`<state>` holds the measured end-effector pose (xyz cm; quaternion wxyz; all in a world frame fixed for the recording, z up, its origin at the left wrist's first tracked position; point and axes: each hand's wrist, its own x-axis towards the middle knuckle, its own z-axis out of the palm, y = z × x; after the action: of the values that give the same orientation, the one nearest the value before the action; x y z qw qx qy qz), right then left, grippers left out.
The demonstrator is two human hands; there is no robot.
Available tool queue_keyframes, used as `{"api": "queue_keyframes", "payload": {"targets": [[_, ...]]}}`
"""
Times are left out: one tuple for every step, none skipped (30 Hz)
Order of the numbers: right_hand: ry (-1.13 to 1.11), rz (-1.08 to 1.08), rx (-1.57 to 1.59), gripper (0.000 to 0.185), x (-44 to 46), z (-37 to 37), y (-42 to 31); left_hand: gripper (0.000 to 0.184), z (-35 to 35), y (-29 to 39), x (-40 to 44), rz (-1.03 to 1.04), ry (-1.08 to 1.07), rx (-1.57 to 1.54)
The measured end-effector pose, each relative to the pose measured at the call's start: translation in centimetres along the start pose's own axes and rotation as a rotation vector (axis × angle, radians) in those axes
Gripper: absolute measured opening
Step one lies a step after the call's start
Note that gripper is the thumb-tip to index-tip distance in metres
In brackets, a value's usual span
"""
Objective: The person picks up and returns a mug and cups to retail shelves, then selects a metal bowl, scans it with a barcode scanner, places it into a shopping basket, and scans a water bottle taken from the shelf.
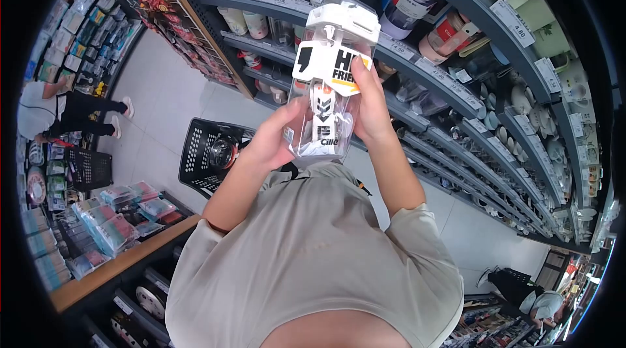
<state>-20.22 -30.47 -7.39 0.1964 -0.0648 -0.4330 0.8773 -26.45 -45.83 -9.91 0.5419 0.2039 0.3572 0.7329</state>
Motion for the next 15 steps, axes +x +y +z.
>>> {"api": "queue_keyframes", "payload": {"targets": [[0.016,0.008,0.006,0.055,-0.1,0.2,-0.1,0.083,-0.8,-0.9,0.3,0.011,-0.018,-0.171],[0.033,0.017,0.012,0.056,-0.2,0.2,0.0,0.081,-0.7,-1.0,0.4,0.021,-0.011,-0.26],[-0.008,0.051,-0.028,0.058,-0.2,-0.6,0.2,0.079,0.0,-0.8,0.5,0.03,-0.002,-0.35],[-0.003,0.076,-0.034,0.058,-0.2,-0.9,0.3,0.078,0.3,-0.7,0.5,0.039,0.006,-0.437],[0.004,0.08,-0.013,0.057,-0.2,-1.1,0.4,0.073,0.0,-0.7,0.6,0.029,-0.061,-0.514],[0.011,0.083,0.008,0.056,-0.2,-1.3,0.4,0.069,0.3,-0.6,0.6,0.022,-0.039,-0.494],[0.016,0.112,0.046,0.054,-0.1,-1.4,0.3,0.064,0.9,-0.2,0.5,0.017,-0.019,-0.474],[0.02,0.141,0.083,0.052,-0.1,-1.6,0.3,0.059,1.2,-0.1,0.3,0.012,0.0,-0.454],[0.024,0.169,0.119,0.051,-0.1,-1.7,0.2,0.058,1.1,-0.1,0.1,0.023,-0.037,-0.397],[0.023,0.168,0.148,0.05,0.0,-1.9,0.4,0.059,1.4,-0.2,0.0,0.026,0.001,-0.257],[0.023,0.167,0.177,0.05,0.0,-2.1,0.8,0.06,2.1,-0.2,-0.1,0.028,0.039,-0.117],[0.022,0.167,0.207,0.05,0.0,-2.2,1.1,0.061,2.6,-0.2,-0.1,0.031,0.077,0.023],[0.055,0.188,0.179,0.052,-0.1,-2.0,1.2,0.065,2.5,-0.4,-0.1,0.023,0.055,-0.07],[0.075,0.188,0.181,0.053,-0.2,-2.1,1.4,0.066,2.4,-0.5,-0.2,0.011,0.045,-0.063],[0.094,0.188,0.182,0.053,-0.2,-2.1,1.5,0.068,2.2,-0.5,-0.3,0.0,0.034,-0.056]]}}
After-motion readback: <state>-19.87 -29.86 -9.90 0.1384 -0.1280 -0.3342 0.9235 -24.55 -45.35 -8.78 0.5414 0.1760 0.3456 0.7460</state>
